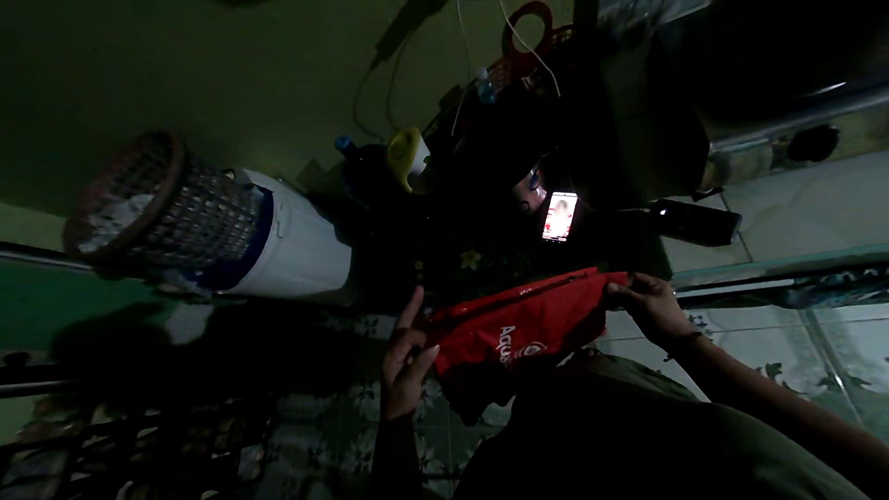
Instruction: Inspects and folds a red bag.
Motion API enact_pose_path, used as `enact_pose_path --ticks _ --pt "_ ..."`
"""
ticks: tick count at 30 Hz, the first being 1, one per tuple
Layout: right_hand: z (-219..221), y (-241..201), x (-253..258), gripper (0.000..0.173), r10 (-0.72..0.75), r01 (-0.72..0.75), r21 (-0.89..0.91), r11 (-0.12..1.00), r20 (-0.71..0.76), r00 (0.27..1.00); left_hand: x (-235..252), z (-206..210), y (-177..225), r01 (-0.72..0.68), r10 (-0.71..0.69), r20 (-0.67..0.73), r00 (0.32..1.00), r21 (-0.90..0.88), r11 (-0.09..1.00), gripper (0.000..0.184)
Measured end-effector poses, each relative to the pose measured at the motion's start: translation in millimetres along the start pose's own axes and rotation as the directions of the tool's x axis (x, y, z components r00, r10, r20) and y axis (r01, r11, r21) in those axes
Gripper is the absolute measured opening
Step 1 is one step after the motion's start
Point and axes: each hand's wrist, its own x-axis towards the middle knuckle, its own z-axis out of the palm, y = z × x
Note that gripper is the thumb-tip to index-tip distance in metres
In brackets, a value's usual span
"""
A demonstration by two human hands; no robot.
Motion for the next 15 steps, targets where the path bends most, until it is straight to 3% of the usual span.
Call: enact_pose_path --ticks 6,13,15 --pt "2 -2 0 0.007 0.012 -0.014 0.080 0.997 0.032 0.999 12 6 25 -0.155 0.156 0.023 0.988 -0.041 0.987 0.016" --pt "-12 -8 5 0.006 -0.011 -0.044 0.213 0.976 0.252 0.968 13 0 24 -0.060 0.060 0.003 0.998 0.000 0.998 0.009" --pt "-15 -11 8 0.011 -0.002 -0.077 0.206 0.976 0.356 0.934 13 3 26 -0.025 0.025 -0.009 1.000 -0.010 1.000 0.027"
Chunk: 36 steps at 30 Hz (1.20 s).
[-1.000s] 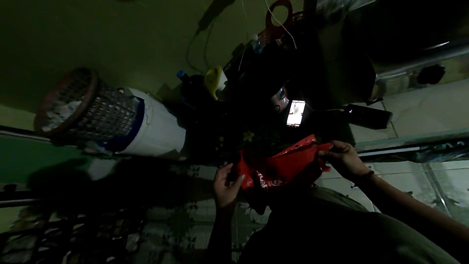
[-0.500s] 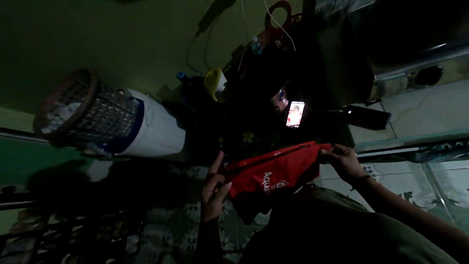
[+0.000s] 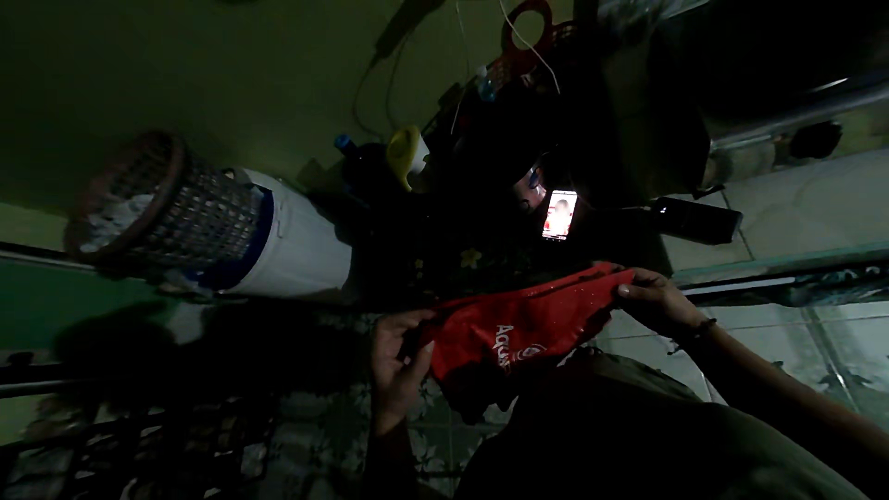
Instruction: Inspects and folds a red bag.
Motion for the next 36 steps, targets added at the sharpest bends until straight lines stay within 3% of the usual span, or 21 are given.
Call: enact_pose_path --ticks 2,5,12,19,26,36 --pt "-4 0 3 0.016 0.021 -0.018 -0.032 0.999 0.120 0.992 2 2 1 0.001 -0.002 0.022 1.000 0.026 1.000 0.030" --pt "-4 -1 8 0.022 0.041 -0.010 -0.130 0.992 0.237 0.971 4 2 -2 -0.038 0.032 0.080 0.996 0.074 0.997 0.019" --pt "4 -10 7 0.041 0.110 0.086 -0.394 0.915 0.449 0.887 8 -6 4 -0.056 0.056 0.004 0.998 0.151 0.987 0.013" --pt "28 -1 6 0.034 -0.001 0.283 -0.727 0.625 0.362 0.932 13 -6 1 -0.060 0.066 -0.015 0.998 0.260 0.964 0.011" --pt "21 0 12 0.031 -0.131 0.273 -0.788 0.552 0.242 0.961 14 -19 12 -0.059 0.049 0.037 0.998 0.334 0.941 0.007" --pt "22 6 14 0.034 -0.210 0.280 -0.849 0.448 0.205 0.956 11 -27 21 -0.153 0.110 0.116 0.987 0.502 0.851 0.025"
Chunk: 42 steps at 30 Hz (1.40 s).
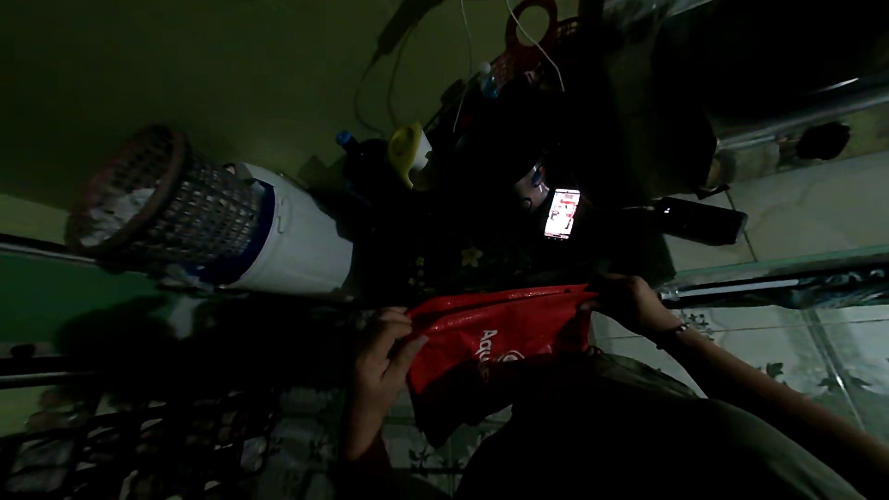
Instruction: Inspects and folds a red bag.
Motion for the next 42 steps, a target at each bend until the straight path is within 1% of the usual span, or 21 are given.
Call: enact_pose_path --ticks 3,7,9,12,13,14,16,18,20,22,23,24,25,26,28,29,30,32,36,39,42 --pt "1 3 1 0.038 -0.001 0.000 -0.039 0.999 -0.021 1.000 0 0 0 -0.020 0.020 0.011 1.000 -0.006 1.000 0.026" --pt "3 4 2 0.038 0.044 -0.047 -0.045 0.998 -0.054 0.998 5 5 -1 -0.020 0.020 -0.011 1.000 -0.026 0.999 0.018" --pt "2 4 3 0.033 0.096 -0.097 -0.026 0.995 -0.035 0.995 6 11 -2 -0.012 0.011 -0.013 1.000 -0.048 0.999 0.017" --pt "-2 10 3 0.028 0.151 -0.147 -0.060 0.987 0.070 0.986 12 17 -2 -0.057 0.057 0.002 0.998 -0.075 0.996 0.016" --pt "-4 12 2 0.031 0.174 -0.167 -0.078 0.983 0.104 0.979 14 18 0 -0.081 0.081 0.002 0.997 -0.077 0.994 0.016" --pt "-6 13 2 0.043 0.203 -0.195 -0.077 0.978 0.119 0.972 17 19 3 -0.103 0.103 0.005 0.995 -0.074 0.992 0.016" --pt "-9 7 3 0.075 0.222 -0.219 -0.039 0.975 0.100 0.970 22 24 11 -0.144 0.147 0.031 0.989 -0.063 0.987 0.019" --pt "-7 -16 8 0.094 0.097 -0.103 0.063 0.993 0.102 0.990 25 36 17 -0.186 0.189 0.083 0.978 -0.048 0.981 0.022" --pt "2 -42 18 0.100 -0.055 0.024 0.219 0.975 0.134 0.989 30 51 22 -0.226 0.229 0.125 0.965 -0.041 0.973 0.023" --pt "15 -65 28 0.103 -0.173 0.112 0.306 0.945 0.178 0.969 35 64 27 -0.255 0.253 0.161 0.954 -0.008 0.967 0.022" --pt "21 -75 32 0.100 -0.231 0.165 0.311 0.936 0.191 0.954 37 69 30 -0.273 0.268 0.171 0.948 0.005 0.962 0.022" --pt "26 -83 35 0.091 -0.277 0.210 0.306 0.929 0.193 0.941 40 75 33 -0.286 0.281 0.173 0.944 0.005 0.958 0.021" --pt "29 -90 38 0.077 -0.299 0.236 0.298 0.925 0.185 0.936 41 79 36 -0.285 0.283 0.177 0.943 -0.013 0.958 0.020" --pt "32 -95 40 0.058 -0.302 0.246 0.290 0.925 0.165 0.939 43 81 40 -0.268 0.276 0.179 0.944 -0.068 0.961 0.022" --pt "33 -97 44 0.021 -0.285 0.229 0.344 0.911 0.121 0.951 45 80 45 -0.191 0.234 0.176 0.956 -0.230 0.954 0.035" --pt "33 -95 45 0.011 -0.271 0.210 0.389 0.897 0.109 0.956 46 77 46 -0.142 0.204 0.181 0.962 -0.304 0.942 0.039" --pt "32 -93 44 0.006 -0.263 0.199 0.428 0.882 0.096 0.960 48 71 47 -0.087 0.163 0.195 0.967 -0.350 0.933 0.041" --pt "30 -90 42 0.003 -0.247 0.181 0.473 0.862 0.081 0.966 51 61 42 0.003 0.093 0.252 0.963 -0.355 0.935 0.042" --pt "29 -86 39 0.005 -0.205 0.131 0.538 0.833 0.079 0.976 49 57 32 0.133 -0.021 0.365 0.931 -0.285 0.949 0.042" --pt "28 -84 39 0.006 -0.232 0.147 0.556 0.818 0.085 0.969 51 61 35 0.169 -0.053 0.357 0.932 -0.301 0.938 0.031" --pt "28 -84 39 0.006 -0.214 0.128 0.566 0.815 0.089 0.973 56 63 40 0.186 -0.093 0.302 0.949 -0.297 0.937 0.022"
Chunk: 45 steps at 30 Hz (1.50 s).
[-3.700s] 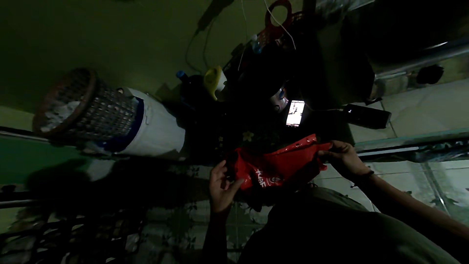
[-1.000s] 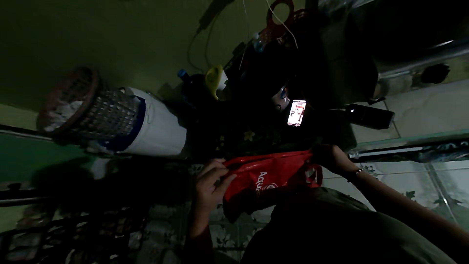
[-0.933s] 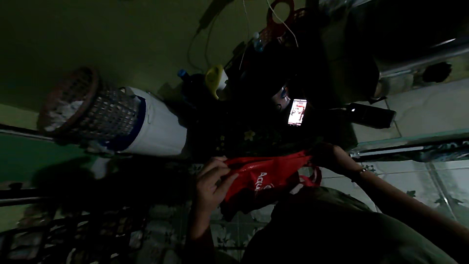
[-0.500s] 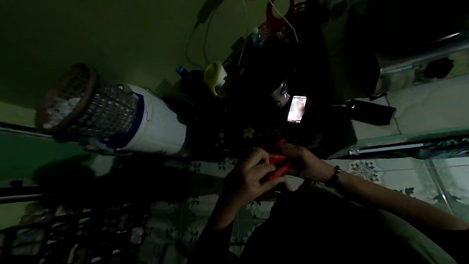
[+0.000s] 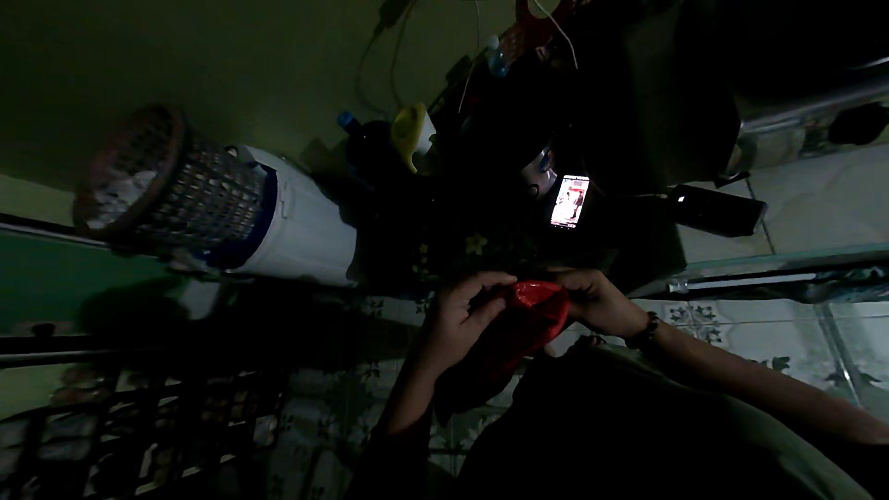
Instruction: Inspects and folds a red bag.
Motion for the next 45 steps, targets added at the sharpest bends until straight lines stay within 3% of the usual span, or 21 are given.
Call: enact_pose_path --ticks 2,4,6,7,11,13,19,27,32,35,41,45 --pt "1 -3 0 0.016 -0.017 0.016 -0.033 0.999 -0.025 1.000 3 -1 4 0.028 -0.028 -0.023 0.999 0.011 1.000 0.024" --pt "4 -8 1 0.051 -0.073 0.070 -0.126 0.990 -0.020 0.997 6 -3 7 0.058 -0.057 -0.025 0.998 0.021 0.998 0.027" --pt "8 -12 0 0.069 -0.127 0.116 -0.185 0.976 -0.049 0.991 9 -3 8 0.106 -0.105 -0.031 0.994 0.023 0.994 0.024" --pt "10 -15 -1 0.065 -0.161 0.145 -0.212 0.967 -0.061 0.985 9 -3 9 0.149 -0.148 -0.034 0.988 0.020 0.989 0.022" --pt "12 -19 -1 0.019 -0.320 0.274 -0.344 0.898 -0.081 0.944 11 -6 10 0.300 -0.300 0.022 0.954 -0.134 0.945 0.015" --pt "10 -19 0 0.012 -0.342 0.282 -0.367 0.886 -0.109 0.933 9 -8 8 0.340 -0.332 0.075 0.940 -0.258 0.905 0.014" --pt "9 -19 0 0.007 -0.348 0.266 -0.421 0.867 -0.130 0.929 7 -7 5 0.370 -0.393 0.015 0.919 -0.374 0.850 0.005" --pt "8 -19 4 0.009 -0.372 0.305 -0.453 0.838 -0.065 0.926 2 -4 2 0.303 -0.374 -0.200 0.906 -0.314 0.900 0.007" --pt "15 -19 3 0.008 -0.393 0.340 -0.507 0.792 0.004 0.920 0 -1 0 0.321 -0.349 -0.168 0.922 -0.175 0.931 0.009" --pt "18 -20 4 0.028 -0.361 0.349 -0.574 0.741 0.100 0.927 -1 3 1 0.308 -0.325 -0.129 0.937 -0.131 0.942 0.010" --pt "16 -21 3 0.034 -0.400 0.430 -0.623 0.653 0.198 0.895 -2 6 -2 0.294 -0.296 -0.135 0.946 -0.033 0.955 0.012" --pt "17 -20 2 0.022 -0.375 0.437 -0.615 0.656 0.236 0.896 -2 5 -2 0.294 -0.288 -0.129 0.949 0.029 0.955 0.014"
